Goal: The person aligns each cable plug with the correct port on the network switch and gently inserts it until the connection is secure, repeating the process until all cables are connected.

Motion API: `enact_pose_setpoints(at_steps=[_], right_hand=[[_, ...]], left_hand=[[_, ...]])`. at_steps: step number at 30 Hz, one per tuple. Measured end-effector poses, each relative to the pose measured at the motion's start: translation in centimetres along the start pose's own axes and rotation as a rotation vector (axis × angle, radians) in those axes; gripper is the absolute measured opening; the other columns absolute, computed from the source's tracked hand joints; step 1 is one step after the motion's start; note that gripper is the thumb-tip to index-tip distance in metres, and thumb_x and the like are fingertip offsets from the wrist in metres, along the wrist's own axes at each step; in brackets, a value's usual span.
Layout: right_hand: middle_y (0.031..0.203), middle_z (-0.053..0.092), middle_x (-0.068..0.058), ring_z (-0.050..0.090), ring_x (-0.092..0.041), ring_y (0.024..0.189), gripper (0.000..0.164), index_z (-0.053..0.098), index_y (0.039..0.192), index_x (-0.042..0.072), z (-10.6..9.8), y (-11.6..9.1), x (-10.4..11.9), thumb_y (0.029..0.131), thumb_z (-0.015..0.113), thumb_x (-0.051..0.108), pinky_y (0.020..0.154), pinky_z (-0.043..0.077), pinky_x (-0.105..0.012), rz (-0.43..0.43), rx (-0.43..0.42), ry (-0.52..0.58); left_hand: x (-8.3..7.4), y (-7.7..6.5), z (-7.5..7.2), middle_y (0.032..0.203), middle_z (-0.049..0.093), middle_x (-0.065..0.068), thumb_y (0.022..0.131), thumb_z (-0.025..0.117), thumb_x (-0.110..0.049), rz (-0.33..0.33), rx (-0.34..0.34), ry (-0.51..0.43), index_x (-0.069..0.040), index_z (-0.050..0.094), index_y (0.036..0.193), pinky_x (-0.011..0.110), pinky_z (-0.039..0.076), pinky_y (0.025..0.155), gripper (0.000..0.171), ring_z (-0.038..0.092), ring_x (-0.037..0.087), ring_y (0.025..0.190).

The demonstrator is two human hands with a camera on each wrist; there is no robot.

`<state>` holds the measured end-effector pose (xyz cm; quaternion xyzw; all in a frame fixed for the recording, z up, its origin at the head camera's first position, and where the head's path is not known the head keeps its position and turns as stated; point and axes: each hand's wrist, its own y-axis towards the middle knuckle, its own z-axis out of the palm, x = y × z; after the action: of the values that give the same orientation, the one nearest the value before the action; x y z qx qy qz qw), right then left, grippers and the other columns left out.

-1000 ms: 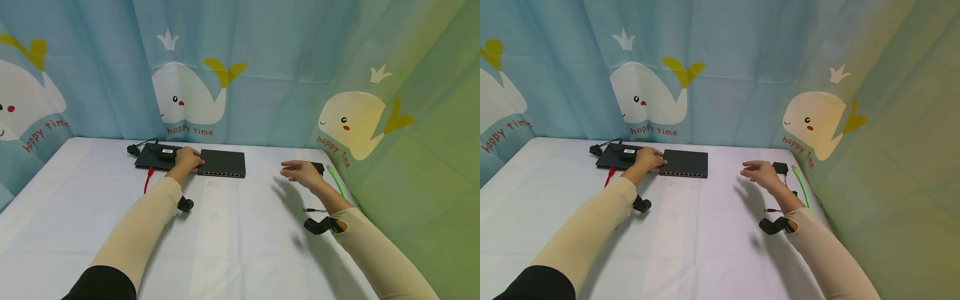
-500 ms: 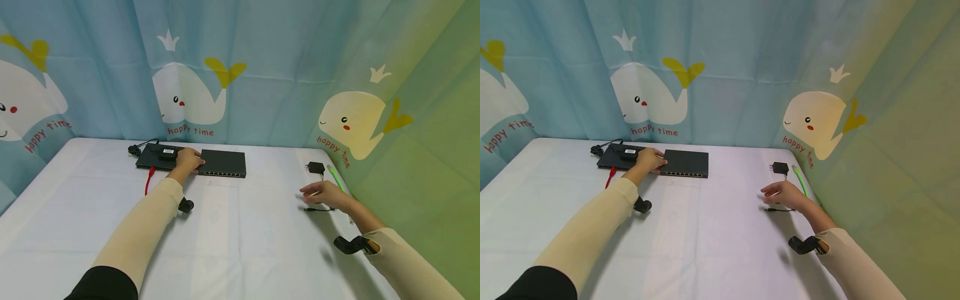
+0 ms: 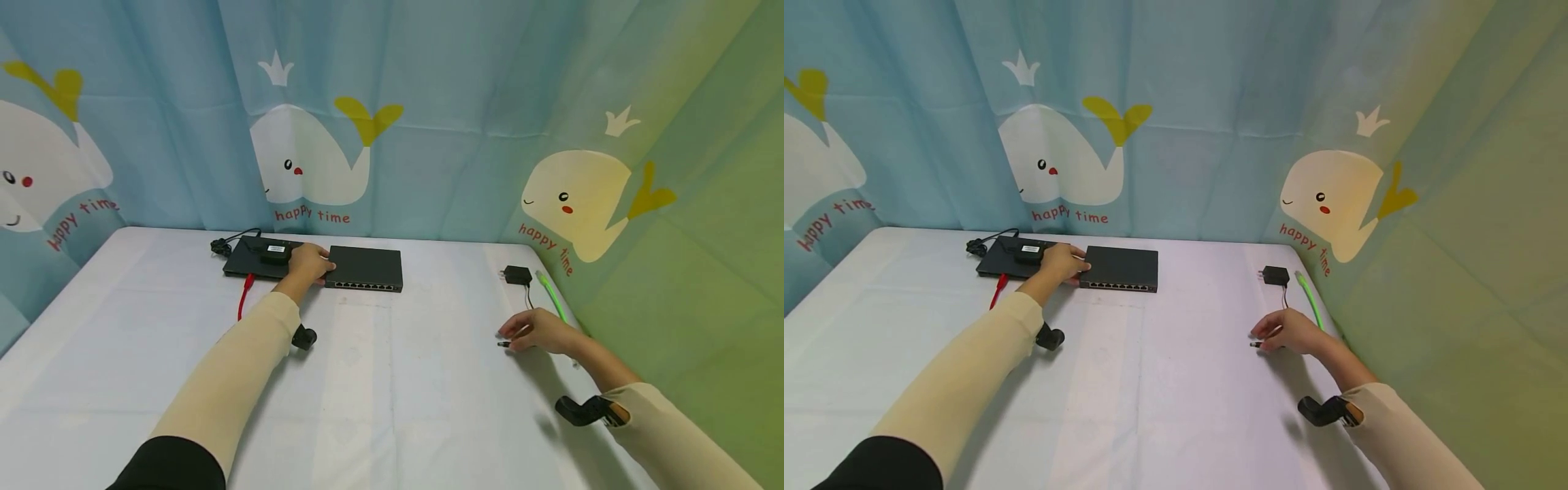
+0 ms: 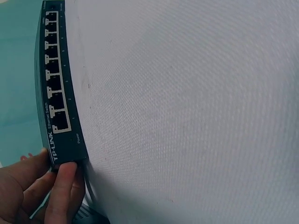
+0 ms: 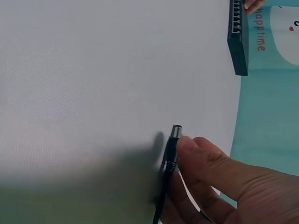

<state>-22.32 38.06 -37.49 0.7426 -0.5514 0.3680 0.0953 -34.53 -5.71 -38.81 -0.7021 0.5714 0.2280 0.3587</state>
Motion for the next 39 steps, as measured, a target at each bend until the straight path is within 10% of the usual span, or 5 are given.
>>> enact_pose_setpoints(at_steps=[39], right_hand=[[0.090, 0.071, -0.005, 0.058, -0.007, 0.079, 0.015, 0.075, 0.099, 0.001, 0.07, 0.72, -0.02, 0.085, 0.075, 0.005, 0.063, 0.050, -0.019, -0.071, 0.019, -0.153]], left_hand=[[-0.21, -0.23, -0.10, 0.131, 0.059, 0.020, 0.093, 0.070, -0.016, -0.014, -0.001, 0.024, -0.009, 0.062, 0.133, 0.027, 0.062, 0.066, 0.041, 0.066, 0.014, 0.063]])
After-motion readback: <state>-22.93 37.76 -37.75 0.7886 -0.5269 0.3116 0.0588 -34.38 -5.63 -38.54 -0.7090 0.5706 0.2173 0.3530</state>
